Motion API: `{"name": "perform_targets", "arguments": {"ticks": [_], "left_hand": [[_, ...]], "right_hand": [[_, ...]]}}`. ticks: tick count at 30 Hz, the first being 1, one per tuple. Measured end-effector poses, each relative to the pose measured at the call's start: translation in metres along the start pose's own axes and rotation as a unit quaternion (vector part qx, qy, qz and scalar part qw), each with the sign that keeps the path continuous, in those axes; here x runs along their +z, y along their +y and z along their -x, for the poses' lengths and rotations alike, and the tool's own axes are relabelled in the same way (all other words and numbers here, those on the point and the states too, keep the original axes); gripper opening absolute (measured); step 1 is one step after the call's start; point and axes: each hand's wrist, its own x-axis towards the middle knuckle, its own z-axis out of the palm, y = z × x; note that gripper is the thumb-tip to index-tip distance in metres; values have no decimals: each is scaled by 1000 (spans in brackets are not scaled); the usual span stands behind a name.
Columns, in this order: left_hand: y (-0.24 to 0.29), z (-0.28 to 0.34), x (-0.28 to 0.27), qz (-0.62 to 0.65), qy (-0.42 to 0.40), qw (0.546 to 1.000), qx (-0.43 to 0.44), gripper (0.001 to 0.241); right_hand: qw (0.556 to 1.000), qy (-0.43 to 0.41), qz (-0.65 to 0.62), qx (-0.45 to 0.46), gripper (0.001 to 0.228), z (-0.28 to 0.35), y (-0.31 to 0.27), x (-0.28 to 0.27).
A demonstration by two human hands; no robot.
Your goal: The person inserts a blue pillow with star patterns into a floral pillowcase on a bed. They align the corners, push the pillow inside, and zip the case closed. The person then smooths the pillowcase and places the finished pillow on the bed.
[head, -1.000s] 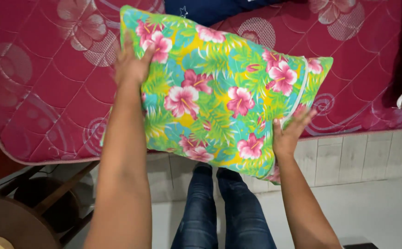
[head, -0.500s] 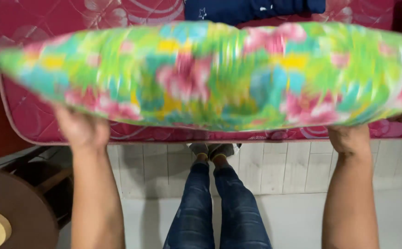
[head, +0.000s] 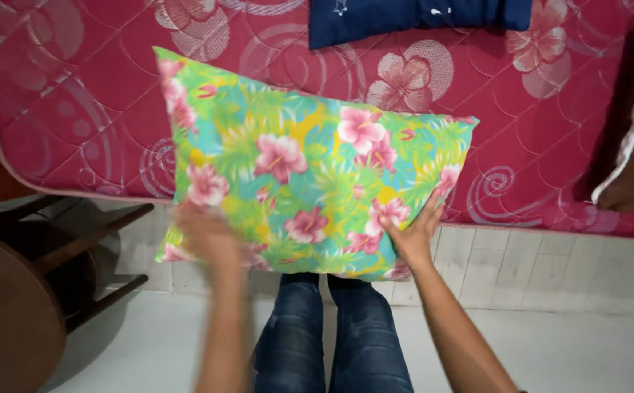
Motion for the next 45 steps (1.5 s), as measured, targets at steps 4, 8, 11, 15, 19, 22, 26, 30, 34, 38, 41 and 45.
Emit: {"name": "perform_targets", "arguments": {"ticks": [4,8,11,15,19,22,26,30,34,38,41,45], "left_hand": [[222,52,-52,108,-100,972,184,66],[300,81,-47,234,-135,870,412,56],[277,39,10,81,-178,845,498,49],[135,-88,1,-54,-120,921,367,24],[26,-176,7,4,-172,981,89,51],[7,-167,-18,167,-294,938,-75,69],[37,-150,-69,288,-246,925,-15,58],[77,-157,-107,307,-255,916,-28,52],[183,-117,-69,213,38,956,199,50],[351,-17,-39,133,-221,883,392,66],[400,3,-29,97,-174,852,484,66],[365,-43,-5,83,-213,817,530,73]], "right_hand": [[980,96,60,166,140,-23,-58,5],[964,169,82,188,113,-44,26,38],[961,115,99,231,138,-45,-30,19],[962,102,100,234,141,-35,-52,12],[974,98,-146,145,130,-44,0,-4],[894,53,-405,186,100,-45,19,-33],[875,51,-469,105,68,-45,47,-64],[905,102,-389,139,73,-54,4,-103],[963,221,155,-23,85,-61,-18,-51],[961,98,256,20,102,-28,-71,11],[956,123,267,-20,97,-22,-33,23],[960,134,244,-36,90,-30,-29,20]]}}
